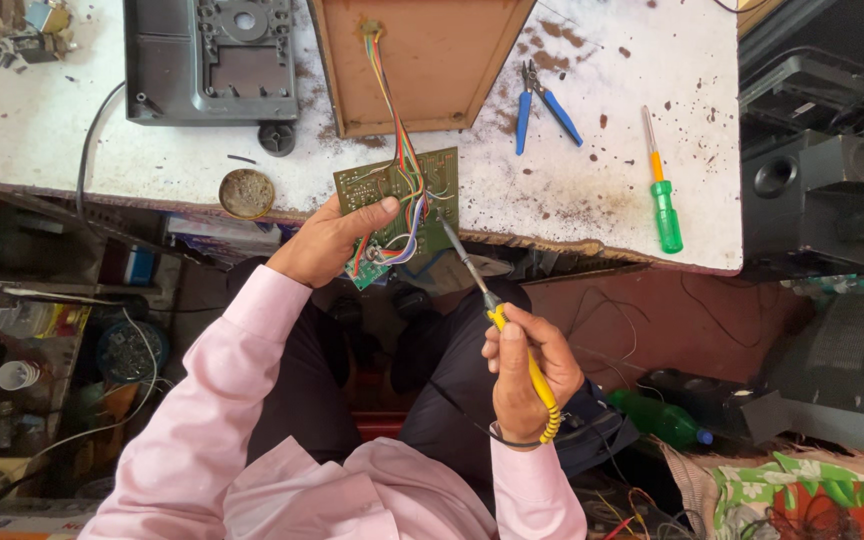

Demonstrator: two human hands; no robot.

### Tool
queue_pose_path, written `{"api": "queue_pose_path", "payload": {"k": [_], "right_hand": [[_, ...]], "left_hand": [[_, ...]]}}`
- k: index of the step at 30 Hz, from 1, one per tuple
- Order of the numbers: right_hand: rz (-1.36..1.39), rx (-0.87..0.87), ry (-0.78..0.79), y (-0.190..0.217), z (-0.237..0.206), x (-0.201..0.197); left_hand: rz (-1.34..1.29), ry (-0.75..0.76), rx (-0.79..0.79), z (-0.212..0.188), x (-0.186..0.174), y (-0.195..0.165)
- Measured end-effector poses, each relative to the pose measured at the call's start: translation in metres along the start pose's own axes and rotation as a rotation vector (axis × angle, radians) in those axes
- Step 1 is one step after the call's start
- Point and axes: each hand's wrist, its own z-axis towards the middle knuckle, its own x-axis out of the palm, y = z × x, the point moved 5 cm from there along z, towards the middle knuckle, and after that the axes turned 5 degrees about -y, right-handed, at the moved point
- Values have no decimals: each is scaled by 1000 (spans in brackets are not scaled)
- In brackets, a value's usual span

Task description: The person solders multiple wires to a green circuit board using a soldering iron and solder wire. They then use pliers to strip the end of a wire and insert a small cylindrical component into the board, securing it by hand.

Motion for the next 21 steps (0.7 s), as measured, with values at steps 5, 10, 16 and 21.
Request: {"api": "queue_pose_path", "payload": {"k": [5, 10, 16, 21], "right_hand": [[-31, -16, 10, 4, -1, 1], [-50, -26, -5, 5, -1, 1], [-26, -18, 7, 2, -4, 3], [-27, -19, 10, -1, -6, 2]], "left_hand": [[25, -23, -10, 0, -1, -1], [21, -12, 19, 0, -1, -1], [41, -20, 4, -2, -5, 3], [105, -45, 4, -3, -6, 2]]}}
